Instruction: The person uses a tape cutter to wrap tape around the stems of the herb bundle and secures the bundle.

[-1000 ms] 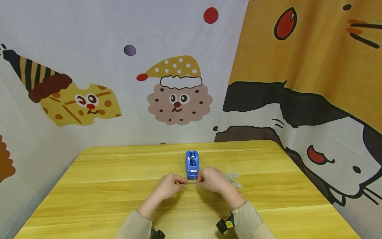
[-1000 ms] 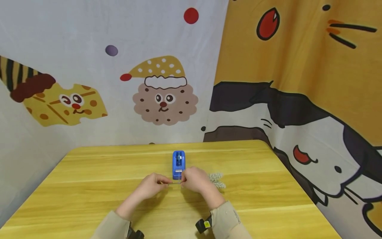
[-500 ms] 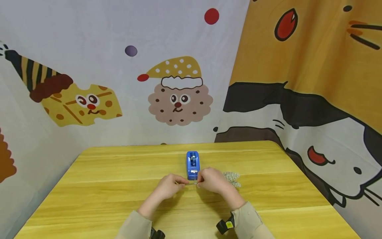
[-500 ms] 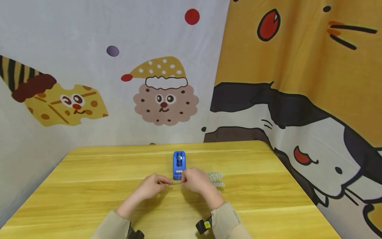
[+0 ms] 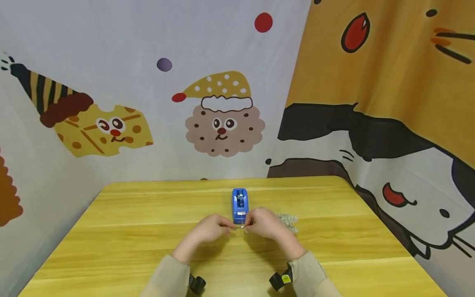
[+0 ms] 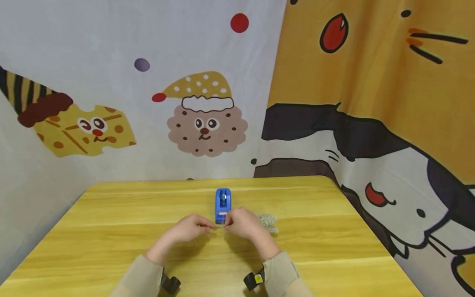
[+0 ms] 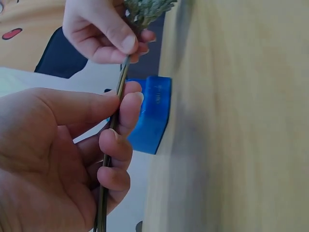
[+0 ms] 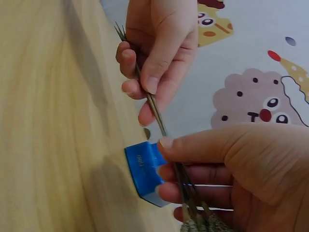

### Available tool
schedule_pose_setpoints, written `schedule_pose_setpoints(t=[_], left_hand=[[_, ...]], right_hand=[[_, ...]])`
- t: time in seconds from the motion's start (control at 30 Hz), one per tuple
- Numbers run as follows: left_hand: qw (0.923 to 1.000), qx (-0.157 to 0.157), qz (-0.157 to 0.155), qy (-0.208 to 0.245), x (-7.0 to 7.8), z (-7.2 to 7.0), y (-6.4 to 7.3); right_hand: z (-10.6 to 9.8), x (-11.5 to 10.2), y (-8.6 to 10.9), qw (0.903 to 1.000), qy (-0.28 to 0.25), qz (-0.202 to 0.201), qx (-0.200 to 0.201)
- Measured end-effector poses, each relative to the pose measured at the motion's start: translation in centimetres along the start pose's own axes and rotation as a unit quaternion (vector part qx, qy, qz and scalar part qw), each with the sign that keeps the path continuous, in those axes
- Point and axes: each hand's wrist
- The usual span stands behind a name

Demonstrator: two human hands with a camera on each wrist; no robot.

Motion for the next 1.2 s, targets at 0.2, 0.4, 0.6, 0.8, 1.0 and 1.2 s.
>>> schedule_pose_setpoints(t=[0.2, 0.4, 0.6, 0.8, 1.0, 1.2], left_hand=[[1.0000, -0.002, 0.008, -0.001, 0.0, -0.8, -0.2], [0.9999, 0.006, 0.012, 0.001, 0.2, -0.9, -0.1], [0.9998, 0.008, 0.014, 0.010, 0.2, -0.5, -0.4], [0.9998, 0.011, 0.009, 0.017, 0.0, -0.3, -0.5], [0.9996, 0.019, 0.005, 0.021, -0.3, -0.1, -0.8], [0.9993, 0.032, 0.000, 0.022, -0.4, 0.1, -1.0]], right_hand=[[-1.4, 0.1, -0.3, 0.9959, -0.083, -0.017, -0.033], [-2.5, 0.5, -0.9, 0.9951, -0.071, -0.014, -0.067], [-2.5, 0.8, -1.1, 0.9957, -0.040, -0.005, -0.083], [-2.3, 0.9, -1.0, 0.9959, -0.041, -0.022, -0.078], [-2.2, 1.0, -1.1, 0.9966, -0.031, -0.017, -0.075], [-2.2, 1.0, -1.2, 0.9974, -0.018, -0.013, -0.069]])
Point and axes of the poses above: each hand's wrist, its own y-axis away from the middle knuckle, its own z-axis out of the palm, x = y × z, and after that the axes turned 10 degrees about -z, right-handed
